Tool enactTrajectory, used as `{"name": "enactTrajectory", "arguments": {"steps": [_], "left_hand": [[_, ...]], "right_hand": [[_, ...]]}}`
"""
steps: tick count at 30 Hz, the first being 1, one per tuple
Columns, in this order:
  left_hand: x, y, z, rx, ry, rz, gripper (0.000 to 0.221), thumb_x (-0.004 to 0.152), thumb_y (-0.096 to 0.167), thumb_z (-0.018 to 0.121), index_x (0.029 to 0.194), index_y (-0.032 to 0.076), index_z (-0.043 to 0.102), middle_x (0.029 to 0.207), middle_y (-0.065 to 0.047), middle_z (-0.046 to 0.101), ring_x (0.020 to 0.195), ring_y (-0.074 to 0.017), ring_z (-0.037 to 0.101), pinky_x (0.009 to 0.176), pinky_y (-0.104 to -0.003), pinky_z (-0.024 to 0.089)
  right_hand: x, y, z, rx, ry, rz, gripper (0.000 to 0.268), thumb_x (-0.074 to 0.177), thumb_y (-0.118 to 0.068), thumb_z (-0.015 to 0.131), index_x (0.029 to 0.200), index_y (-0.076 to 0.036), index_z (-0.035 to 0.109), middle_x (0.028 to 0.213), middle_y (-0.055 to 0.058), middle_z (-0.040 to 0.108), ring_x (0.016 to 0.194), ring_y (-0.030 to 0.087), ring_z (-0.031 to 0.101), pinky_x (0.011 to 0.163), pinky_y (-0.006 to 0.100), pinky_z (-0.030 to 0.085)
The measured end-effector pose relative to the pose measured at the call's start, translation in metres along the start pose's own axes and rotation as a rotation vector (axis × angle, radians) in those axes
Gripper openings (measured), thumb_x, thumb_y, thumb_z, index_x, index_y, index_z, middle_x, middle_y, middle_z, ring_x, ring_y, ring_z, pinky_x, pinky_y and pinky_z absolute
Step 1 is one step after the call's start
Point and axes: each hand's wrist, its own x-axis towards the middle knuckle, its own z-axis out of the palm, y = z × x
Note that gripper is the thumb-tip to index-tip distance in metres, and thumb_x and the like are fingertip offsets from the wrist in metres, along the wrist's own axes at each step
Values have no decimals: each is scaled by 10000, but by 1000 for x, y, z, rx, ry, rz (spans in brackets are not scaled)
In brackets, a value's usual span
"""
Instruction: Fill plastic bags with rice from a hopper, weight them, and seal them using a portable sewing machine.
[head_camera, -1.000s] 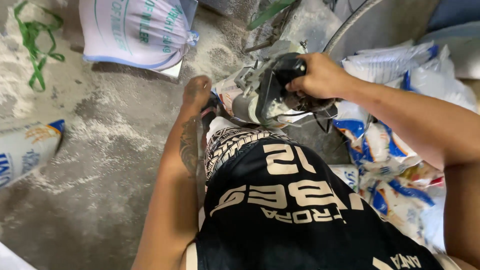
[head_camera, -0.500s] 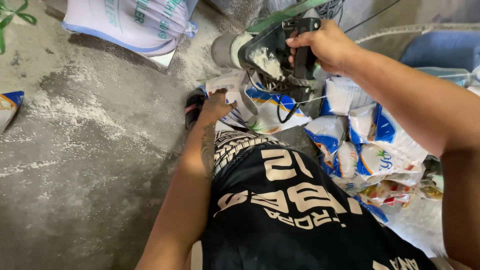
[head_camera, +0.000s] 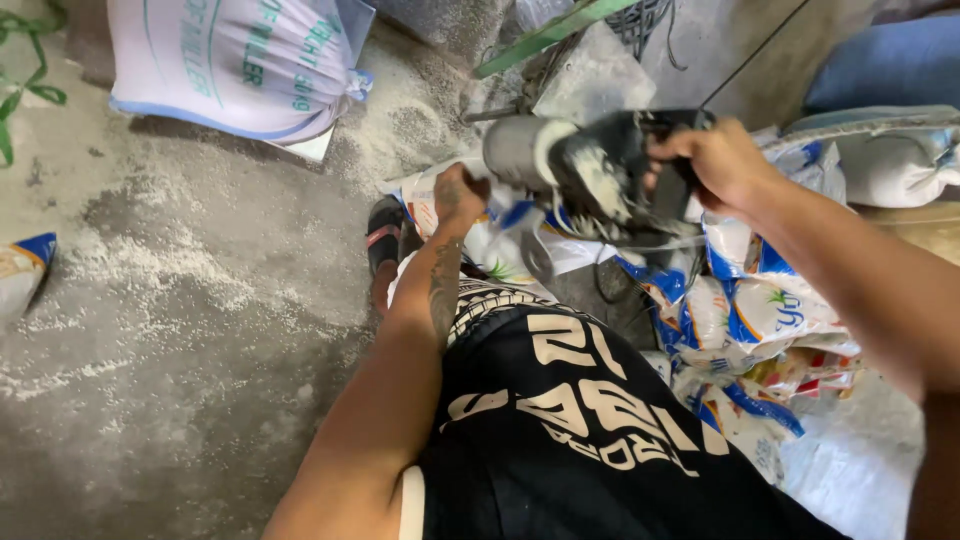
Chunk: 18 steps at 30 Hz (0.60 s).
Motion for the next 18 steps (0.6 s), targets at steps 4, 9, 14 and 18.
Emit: {"name": "enactTrajectory", "arguments": {"steps": [4,9,14,18], "left_hand": [[19,-128,92,147,-116,-388,325,956,223,517,962,16,767,1070,-273,739,1055,-440,702,952,-507,535],[28,10,-26,-125,-8,-577,325,865,186,556,1089,-9,689,1183,-293,673,1139,-463,624,1013,-497,479],[17,79,-75,-55,-53,-59,554,736,96,679,1272,6,571,1286,-237,603,1167,-454,546,971,-513,447],[5,57,-67,361,-114,228,384,831,91,680,1206,100,599,1192,-94,642,1173,-325,588,933,-529,484]], "right_hand": [[-36,-8,-68,-207,13,70,183,900,-14,643,1072,33,686,807,129,634,677,249,664,607,418,551],[-12,3,-103,-535,-98,52,234,817,-3,730,1040,55,690,800,177,695,681,261,670,627,420,536],[58,53,-111,-1103,-104,-81,499,737,-148,847,1210,-61,714,897,198,775,780,314,717,747,450,562],[152,109,-124,-1327,-159,-259,595,735,-112,789,1322,-157,702,1071,226,749,995,388,713,864,463,563]]}}
